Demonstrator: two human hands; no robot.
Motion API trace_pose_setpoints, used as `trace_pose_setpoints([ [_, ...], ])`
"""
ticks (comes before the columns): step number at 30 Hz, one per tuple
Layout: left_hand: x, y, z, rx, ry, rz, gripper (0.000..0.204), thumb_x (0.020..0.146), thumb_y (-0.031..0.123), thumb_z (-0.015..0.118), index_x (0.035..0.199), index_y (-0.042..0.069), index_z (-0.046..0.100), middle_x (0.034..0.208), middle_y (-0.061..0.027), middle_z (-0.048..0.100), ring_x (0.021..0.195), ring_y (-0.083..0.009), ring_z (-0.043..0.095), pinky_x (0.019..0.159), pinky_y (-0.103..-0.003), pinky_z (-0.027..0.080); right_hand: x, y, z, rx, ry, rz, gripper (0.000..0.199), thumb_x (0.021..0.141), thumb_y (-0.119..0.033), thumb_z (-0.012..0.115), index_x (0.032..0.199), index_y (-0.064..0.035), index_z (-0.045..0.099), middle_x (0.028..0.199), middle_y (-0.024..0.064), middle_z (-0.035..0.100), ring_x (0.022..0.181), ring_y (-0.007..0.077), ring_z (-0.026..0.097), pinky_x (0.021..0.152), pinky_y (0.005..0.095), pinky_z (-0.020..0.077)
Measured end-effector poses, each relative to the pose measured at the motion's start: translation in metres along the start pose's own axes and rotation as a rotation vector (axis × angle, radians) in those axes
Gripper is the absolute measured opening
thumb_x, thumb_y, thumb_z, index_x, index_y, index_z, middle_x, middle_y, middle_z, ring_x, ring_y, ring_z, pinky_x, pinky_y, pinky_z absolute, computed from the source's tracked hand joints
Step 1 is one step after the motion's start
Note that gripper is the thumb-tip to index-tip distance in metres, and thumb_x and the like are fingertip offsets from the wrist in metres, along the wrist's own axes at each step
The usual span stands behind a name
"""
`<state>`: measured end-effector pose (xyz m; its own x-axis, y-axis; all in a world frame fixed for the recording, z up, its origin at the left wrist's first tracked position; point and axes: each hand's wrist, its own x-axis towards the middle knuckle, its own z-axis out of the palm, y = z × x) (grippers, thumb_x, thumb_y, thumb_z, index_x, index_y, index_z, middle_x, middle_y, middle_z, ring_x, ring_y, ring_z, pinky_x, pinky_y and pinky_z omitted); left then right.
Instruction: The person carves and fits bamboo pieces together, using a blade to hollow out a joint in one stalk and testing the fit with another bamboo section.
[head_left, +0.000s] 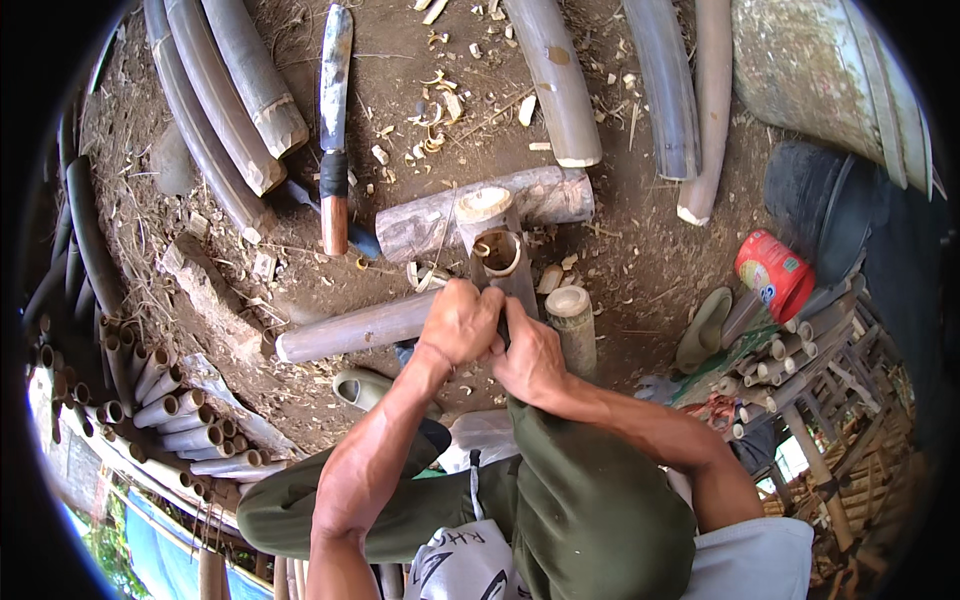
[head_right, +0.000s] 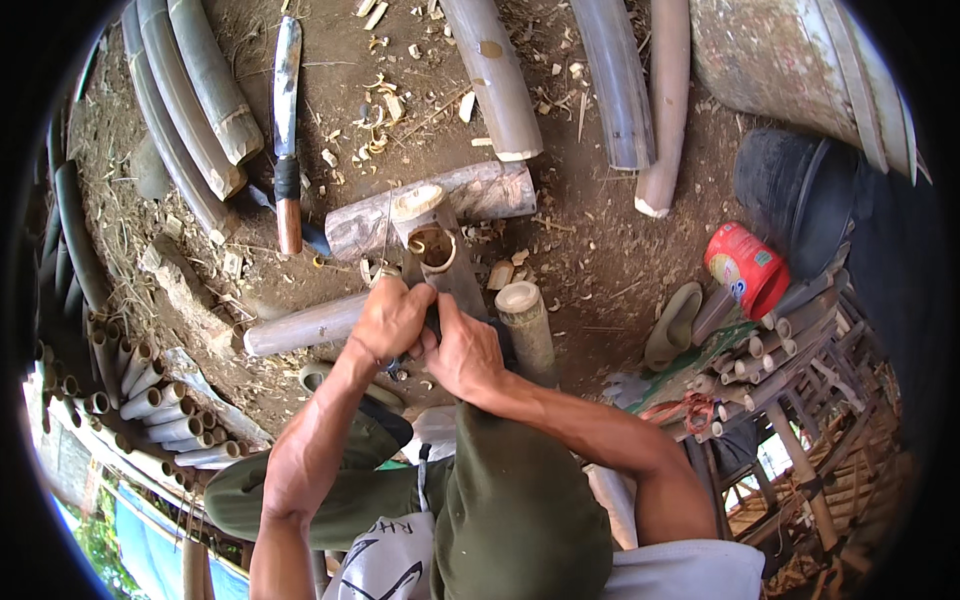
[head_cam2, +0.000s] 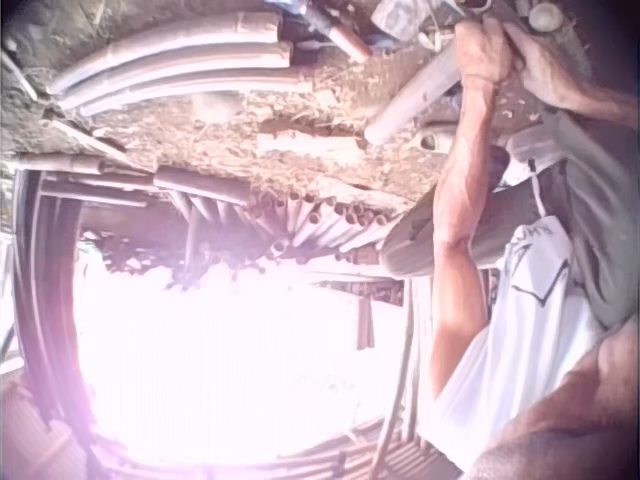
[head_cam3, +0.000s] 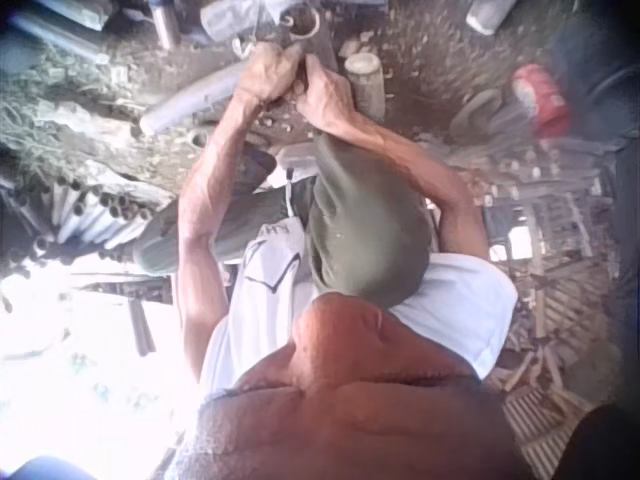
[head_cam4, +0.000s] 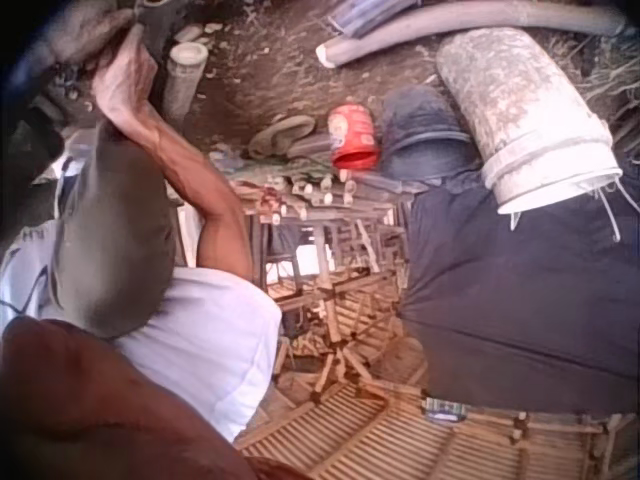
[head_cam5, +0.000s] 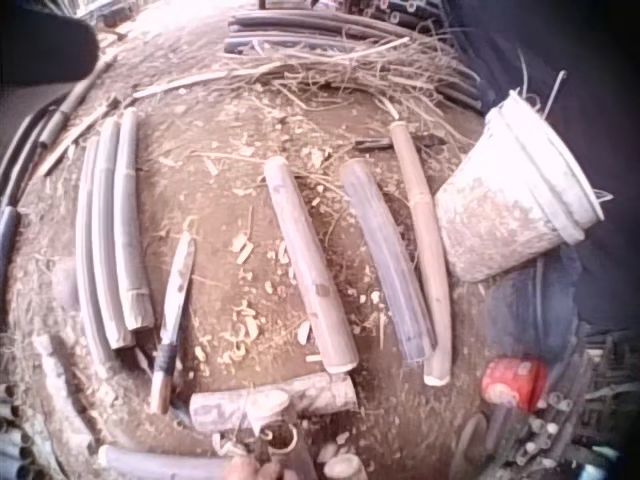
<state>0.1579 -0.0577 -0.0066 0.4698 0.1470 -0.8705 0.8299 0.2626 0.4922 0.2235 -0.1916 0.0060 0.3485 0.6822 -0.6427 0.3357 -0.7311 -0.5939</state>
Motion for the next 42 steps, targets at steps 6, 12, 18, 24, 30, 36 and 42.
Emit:
trace_pose_setpoints([
  [6,-0.002,0.012,0.045,-0.502,0.021,-0.004,0.042,0.095,0.022,0.046,0.071,-0.007,0.065,0.057,-0.0122,0.062,0.048,-0.0170,0.059,0.046,-0.031,0.047,-0.005,0.014,-0.062,-0.125,-0.032,-0.072,0.037,0.082,-0.013,0.065,0.118,-0.0078,0.056,0.089,0.0169,0.069,0.076,0.0384,0.068,0.064,0.0448,0.0561],
  [12,0.001,0.030,0.061,-0.975,0.185,0.120,0.037,0.100,0.023,0.044,0.091,-0.004,0.067,0.064,-0.0093,0.063,0.057,-0.0140,0.058,0.053,-0.028,0.045,0.063,-0.019,-0.133,-0.693,-0.365,-0.480,0.033,0.083,-0.023,0.068,0.105,-0.0026,0.057,0.075,0.0154,0.069,0.062,0.0350,0.068,0.054,0.0435,0.0546],
  [18,0.015,-0.003,0.075,-2.020,-0.126,0.309,0.028,0.102,0.028,0.046,0.108,0.005,0.061,0.090,-0.0028,0.067,0.081,-0.0139,0.062,0.082,-0.032,0.051,0.095,-0.096,-0.120,-1.088,-0.489,-0.805,0.011,0.072,-0.019,0.071,0.065,-0.0112,0.072,0.072,0.0062,0.072,0.065,0.0186,0.071,0.056,0.0333,0.0541],
  [24,0.018,-0.022,0.062,-1.726,-0.503,0.597,0.048,0.101,0.048,0.043,0.125,0.007,0.055,0.117,-0.0104,0.065,0.107,-0.0227,0.062,0.095,-0.042,0.048,0.119,-0.118,-0.116,-1.236,-0.675,-0.798,0.010,0.074,-0.020,0.070,0.074,-0.0118,0.075,0.066,0.0077,0.071,0.065,0.0230,0.072,0.057,0.0375,0.0564],
  [30,-0.056,-0.030,0.097,-0.345,-0.134,0.513,0.087,0.085,0.037,0.073,0.147,-0.006,0.029,0.134,-0.0235,0.052,0.128,-0.0358,0.048,0.112,-0.040,0.033,0.027,-0.012,-0.105,-0.300,-0.227,-0.184,0.036,0.099,-0.033,0.050,0.088,-0.0014,0.063,0.077,0.0168,0.068,0.076,0.0335,0.067,0.077,0.0438,0.0506],
  [36,-0.089,-0.075,0.066,-0.142,0.327,0.224,0.047,0.075,0.011,0.068,0.118,-0.005,0.056,0.095,-0.0145,0.066,0.085,-0.0215,0.063,0.082,-0.036,0.052,0.014,-0.017,-0.040,0.484,-0.384,0.315,0.037,0.103,-0.026,0.045,0.098,0.0064,0.063,0.078,0.0158,0.073,0.061,0.0194,0.069,0.054,0.0334,0.0558],
  [42,-0.079,-0.069,-0.034,0.209,0.405,0.063,0.039,0.069,0.026,0.078,0.101,0.003,0.071,0.085,-0.0186,0.072,0.071,-0.0249,0.072,0.068,-0.036,0.057,0.050,-0.047,-0.002,0.939,-0.463,0.392,0.039,0.103,-0.023,0.044,0.104,0.0129,0.058,0.091,0.0215,0.070,0.056,0.0226,0.068,0.046,0.0301,0.0567],
])
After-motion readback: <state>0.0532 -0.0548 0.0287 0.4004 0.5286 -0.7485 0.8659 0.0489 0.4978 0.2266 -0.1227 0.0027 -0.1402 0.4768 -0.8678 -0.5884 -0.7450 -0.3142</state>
